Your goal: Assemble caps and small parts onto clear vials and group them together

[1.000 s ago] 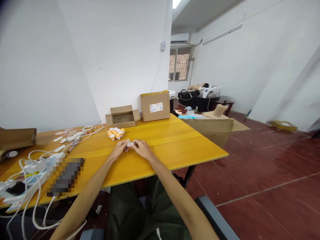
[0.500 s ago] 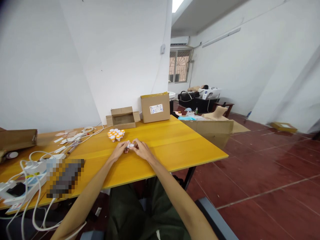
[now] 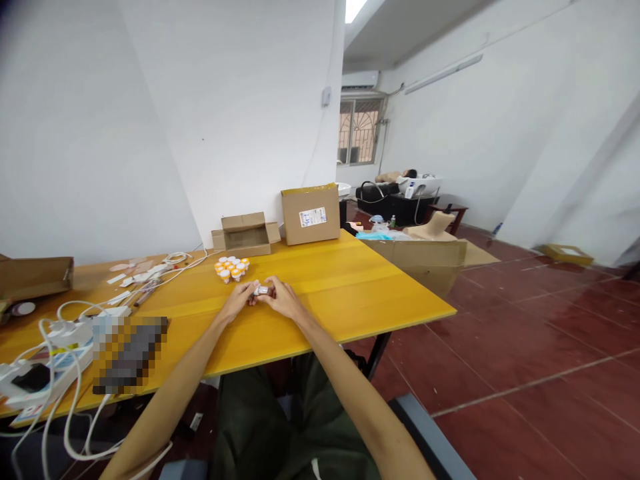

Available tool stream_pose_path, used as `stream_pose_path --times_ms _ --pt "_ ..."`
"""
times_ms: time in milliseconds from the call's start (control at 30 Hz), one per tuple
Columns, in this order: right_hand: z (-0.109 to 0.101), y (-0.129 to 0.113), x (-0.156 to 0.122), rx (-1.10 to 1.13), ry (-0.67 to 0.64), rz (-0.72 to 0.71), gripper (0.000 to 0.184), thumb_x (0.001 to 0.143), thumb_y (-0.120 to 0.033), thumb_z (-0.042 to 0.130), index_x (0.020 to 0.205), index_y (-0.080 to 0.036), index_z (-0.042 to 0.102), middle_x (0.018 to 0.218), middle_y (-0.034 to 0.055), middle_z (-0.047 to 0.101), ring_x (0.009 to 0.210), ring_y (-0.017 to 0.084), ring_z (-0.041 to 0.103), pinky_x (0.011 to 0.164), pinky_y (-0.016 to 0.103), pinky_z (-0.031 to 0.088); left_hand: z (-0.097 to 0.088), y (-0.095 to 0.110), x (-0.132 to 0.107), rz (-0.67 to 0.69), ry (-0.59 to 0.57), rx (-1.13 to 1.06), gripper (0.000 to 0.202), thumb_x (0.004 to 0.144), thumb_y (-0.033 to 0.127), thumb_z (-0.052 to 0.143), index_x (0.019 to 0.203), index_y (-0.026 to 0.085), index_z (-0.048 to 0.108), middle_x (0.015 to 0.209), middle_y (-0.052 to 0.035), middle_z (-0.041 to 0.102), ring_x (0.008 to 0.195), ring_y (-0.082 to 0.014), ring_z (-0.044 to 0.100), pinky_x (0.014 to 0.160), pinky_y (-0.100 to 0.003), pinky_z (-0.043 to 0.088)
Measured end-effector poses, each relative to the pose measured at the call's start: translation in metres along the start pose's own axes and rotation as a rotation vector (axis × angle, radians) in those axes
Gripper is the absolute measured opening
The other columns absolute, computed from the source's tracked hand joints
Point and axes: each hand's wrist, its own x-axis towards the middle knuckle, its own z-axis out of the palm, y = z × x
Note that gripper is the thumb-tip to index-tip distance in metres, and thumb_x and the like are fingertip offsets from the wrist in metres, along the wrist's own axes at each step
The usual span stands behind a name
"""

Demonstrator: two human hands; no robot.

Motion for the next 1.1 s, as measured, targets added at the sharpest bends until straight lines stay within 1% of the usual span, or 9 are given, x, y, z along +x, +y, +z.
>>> stream_pose_path --times_ms 67,233,433,500,567,700,833,1000,1100 --pt "0.0 0.0002 -0.0007 0.029 -0.006 -0.003 0.024 0.078 -0.031 0.068 0.098 -0.023 0.059 0.072 -0.0037 0.065 0.062 0.015 0.058 0.062 0.027 0.045 0.0 -0.0004 0.0004 0.001 -0.001 -0.001 0.051 0.079 0.066 0.058 0.062 0.018 0.054 0.051 0.0038 0.051 0.048 -0.0101 0.047 0.049 -0.023 0.037" --pt "-0.0016 -0.0015 -0.0016 -0.004 0.001 -0.022 0.011 0.084 -0.034 0.061 0.084 -0.023 0.059 0.076 -0.001 0.066 0.066 0.015 0.059 0.064 0.026 0.044 0.0004 -0.0002 0.0002 -0.001 -0.004 -0.016 0.051 0.079 0.066 0.058 0.062 0.018 0.056 0.051 0.0035 0.052 0.048 -0.0103 0.048 0.049 -0.023 0.039" --pt "-0.0038 -0.0008 -0.0007 -0.106 -0.001 -0.02 0.026 0.09 -0.041 0.055 0.074 -0.022 0.061 0.073 0.0016 0.067 0.067 0.016 0.059 0.065 0.026 0.042 0.0003 0.0012 -0.0016 -0.012 -0.008 -0.02 0.05 0.079 0.066 0.059 0.063 0.018 0.056 0.052 0.0037 0.052 0.049 -0.0102 0.048 0.051 -0.023 0.039" --pt "-0.0034 -0.0002 -0.0008 -0.104 -0.013 -0.017 0.024 0.088 -0.043 0.059 0.075 -0.022 0.062 0.072 0.001 0.067 0.066 0.016 0.058 0.063 0.026 0.042 0.0003 0.0011 -0.0016 -0.016 -0.008 -0.018 0.051 0.079 0.066 0.059 0.064 0.018 0.057 0.051 0.004 0.051 0.049 -0.0104 0.048 0.05 -0.023 0.039" --pt "-0.002 0.0005 -0.0013 -0.079 -0.021 -0.011 0.02 0.083 -0.042 0.064 0.084 -0.022 0.062 0.072 -0.0005 0.066 0.064 0.015 0.058 0.062 0.026 0.043 0.0005 0.0005 -0.0012 -0.018 -0.004 -0.019 0.051 0.078 0.067 0.058 0.064 0.018 0.056 0.051 0.0042 0.051 0.049 -0.0106 0.047 0.05 -0.023 0.038" --pt "0.0007 0.0013 -0.0031 -0.015 -0.008 0.002 0.025 0.079 -0.037 0.066 0.099 -0.023 0.058 0.072 -0.0035 0.065 0.063 0.016 0.058 0.062 0.027 0.045 0.0009 -0.0012 -0.0005 -0.022 -0.004 -0.021 0.051 0.078 0.068 0.059 0.064 0.018 0.056 0.052 0.0038 0.051 0.049 -0.0107 0.047 0.05 -0.023 0.038" --pt "-0.0004 0.0004 -0.0038 -0.031 -0.002 -0.013 0.016 0.084 -0.039 0.06 0.088 -0.024 0.058 0.073 -0.0017 0.066 0.064 0.016 0.059 0.063 0.027 0.045 0.0005 -0.002 -0.0011 -0.028 -0.008 -0.015 0.052 0.078 0.068 0.058 0.064 0.018 0.056 0.052 0.0034 0.051 0.05 -0.0112 0.048 0.05 -0.024 0.038" --pt "-0.0036 -0.0023 -0.0029 -0.112 0.004 -0.02 0.027 0.091 -0.044 0.052 0.074 -0.023 0.059 0.072 0.001 0.067 0.065 0.016 0.059 0.063 0.027 0.043 0.0001 -0.0012 -0.0015 -0.029 -0.014 -0.023 0.053 0.076 0.07 0.058 0.065 0.018 0.056 0.053 0.0033 0.051 0.049 -0.0105 0.048 0.049 -0.023 0.037" --pt "-0.0033 -0.0028 -0.0029 -0.12 -0.01 0.001 0.027 0.089 -0.045 0.055 0.075 -0.023 0.061 0.071 0.0011 0.066 0.065 0.017 0.058 0.063 0.027 0.042 0.0005 -0.0014 -0.0009 -0.028 -0.018 -0.034 0.054 0.076 0.07 0.059 0.066 0.018 0.058 0.052 0.0037 0.052 0.048 -0.0101 0.047 0.049 -0.023 0.038"
